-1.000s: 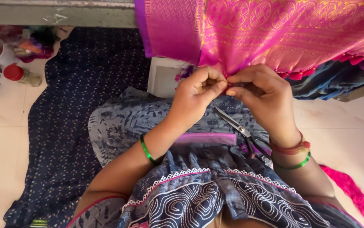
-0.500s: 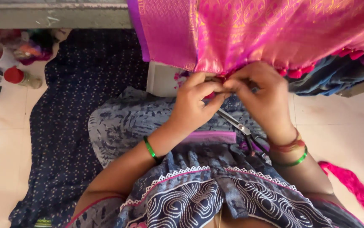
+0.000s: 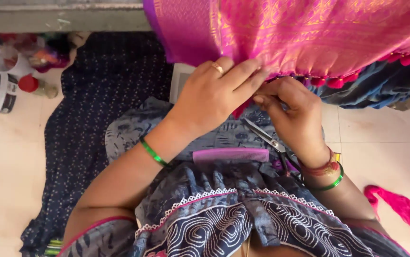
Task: Tying and trimming decorative tassels on the edge of a sari fabric.
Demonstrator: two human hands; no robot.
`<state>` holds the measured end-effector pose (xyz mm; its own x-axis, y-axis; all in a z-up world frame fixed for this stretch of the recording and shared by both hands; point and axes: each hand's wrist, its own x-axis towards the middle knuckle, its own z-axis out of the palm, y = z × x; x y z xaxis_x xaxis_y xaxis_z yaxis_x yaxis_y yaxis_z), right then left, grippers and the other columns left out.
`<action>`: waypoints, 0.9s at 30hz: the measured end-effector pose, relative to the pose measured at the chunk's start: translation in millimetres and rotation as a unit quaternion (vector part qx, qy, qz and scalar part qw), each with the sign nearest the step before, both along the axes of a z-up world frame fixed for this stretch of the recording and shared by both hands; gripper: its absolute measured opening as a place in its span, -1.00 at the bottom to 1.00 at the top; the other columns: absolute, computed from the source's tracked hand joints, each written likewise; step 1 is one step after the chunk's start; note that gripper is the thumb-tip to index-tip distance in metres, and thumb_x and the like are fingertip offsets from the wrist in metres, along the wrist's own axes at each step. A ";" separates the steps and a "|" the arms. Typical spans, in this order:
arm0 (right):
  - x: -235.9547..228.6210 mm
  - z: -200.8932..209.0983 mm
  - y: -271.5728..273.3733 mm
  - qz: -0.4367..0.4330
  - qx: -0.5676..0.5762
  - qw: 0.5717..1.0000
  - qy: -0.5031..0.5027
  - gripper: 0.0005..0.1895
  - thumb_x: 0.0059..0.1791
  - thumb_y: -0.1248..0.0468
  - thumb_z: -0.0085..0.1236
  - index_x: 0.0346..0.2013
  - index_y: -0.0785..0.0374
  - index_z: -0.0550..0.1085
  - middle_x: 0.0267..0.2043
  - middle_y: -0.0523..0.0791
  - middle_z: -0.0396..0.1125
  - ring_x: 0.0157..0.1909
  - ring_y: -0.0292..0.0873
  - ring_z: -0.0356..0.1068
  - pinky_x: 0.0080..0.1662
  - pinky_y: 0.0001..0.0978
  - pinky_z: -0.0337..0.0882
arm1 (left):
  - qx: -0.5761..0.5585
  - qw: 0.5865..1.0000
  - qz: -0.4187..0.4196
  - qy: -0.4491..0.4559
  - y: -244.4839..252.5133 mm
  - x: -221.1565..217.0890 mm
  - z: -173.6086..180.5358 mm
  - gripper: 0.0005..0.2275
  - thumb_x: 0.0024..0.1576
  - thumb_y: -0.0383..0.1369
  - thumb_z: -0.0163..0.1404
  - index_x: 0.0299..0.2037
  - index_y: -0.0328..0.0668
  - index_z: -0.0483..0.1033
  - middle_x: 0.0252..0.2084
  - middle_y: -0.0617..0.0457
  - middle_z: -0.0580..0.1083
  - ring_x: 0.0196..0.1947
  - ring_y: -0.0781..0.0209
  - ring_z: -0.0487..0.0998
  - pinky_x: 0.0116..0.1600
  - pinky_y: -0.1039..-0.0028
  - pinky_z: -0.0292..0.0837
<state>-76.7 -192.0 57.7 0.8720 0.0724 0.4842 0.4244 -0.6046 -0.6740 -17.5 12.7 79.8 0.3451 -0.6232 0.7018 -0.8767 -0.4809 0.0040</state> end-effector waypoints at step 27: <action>1.9 7.3 -4.5 0.005 -0.077 0.995 -0.065 -0.66 -0.06 0.66 0.00 -0.15 0.27 0.57 -0.21 0.01 0.29 -0.17 0.02 0.39 -0.18 -0.20 0.37 | -0.302 0.910 0.013 0.284 -31.1 4.8 -48.9 -0.89 0.18 -0.54 0.13 -0.33 -0.28 0.44 -0.34 -0.01 0.50 -0.31 0.13 0.60 -0.20 0.40 0.47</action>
